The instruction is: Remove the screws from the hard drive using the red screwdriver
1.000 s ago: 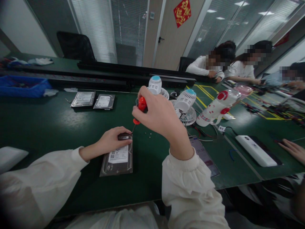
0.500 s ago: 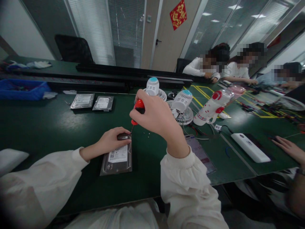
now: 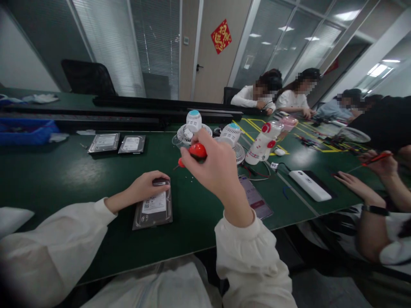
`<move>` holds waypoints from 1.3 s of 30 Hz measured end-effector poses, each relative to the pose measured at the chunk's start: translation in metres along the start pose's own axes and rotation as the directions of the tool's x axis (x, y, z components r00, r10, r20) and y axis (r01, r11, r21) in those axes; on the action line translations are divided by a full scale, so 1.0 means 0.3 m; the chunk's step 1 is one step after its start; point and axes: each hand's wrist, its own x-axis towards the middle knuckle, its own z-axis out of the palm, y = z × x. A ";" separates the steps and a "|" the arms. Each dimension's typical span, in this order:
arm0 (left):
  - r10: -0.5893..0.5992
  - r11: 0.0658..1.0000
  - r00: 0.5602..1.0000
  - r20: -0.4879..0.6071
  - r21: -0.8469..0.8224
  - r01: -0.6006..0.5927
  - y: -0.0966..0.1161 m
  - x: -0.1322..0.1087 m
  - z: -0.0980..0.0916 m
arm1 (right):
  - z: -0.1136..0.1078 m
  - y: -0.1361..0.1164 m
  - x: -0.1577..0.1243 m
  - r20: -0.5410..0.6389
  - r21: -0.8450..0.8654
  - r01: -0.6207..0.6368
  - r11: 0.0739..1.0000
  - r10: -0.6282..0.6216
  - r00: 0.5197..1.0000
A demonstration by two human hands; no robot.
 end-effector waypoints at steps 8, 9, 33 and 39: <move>-0.031 0.999 0.999 0.014 0.007 0.031 -0.003 0.026 -0.006 | 0.051 0.058 -0.437 -0.097 -0.248 0.147 0.957 -0.176 0.980; -0.036 0.999 0.999 0.007 0.015 0.036 0.000 0.028 -0.006 | 0.065 0.069 -0.474 -0.035 -0.277 0.111 0.954 -0.125 0.991; 0.076 0.782 0.997 0.010 0.619 -0.066 0.185 0.084 -0.031 | 0.167 0.069 -0.641 0.212 -0.283 -0.147 0.948 0.211 0.954; 0.089 0.836 0.992 0.091 0.535 -0.125 0.227 0.261 -0.007 | 0.170 0.072 -0.648 0.183 -0.227 -0.189 0.955 0.233 0.955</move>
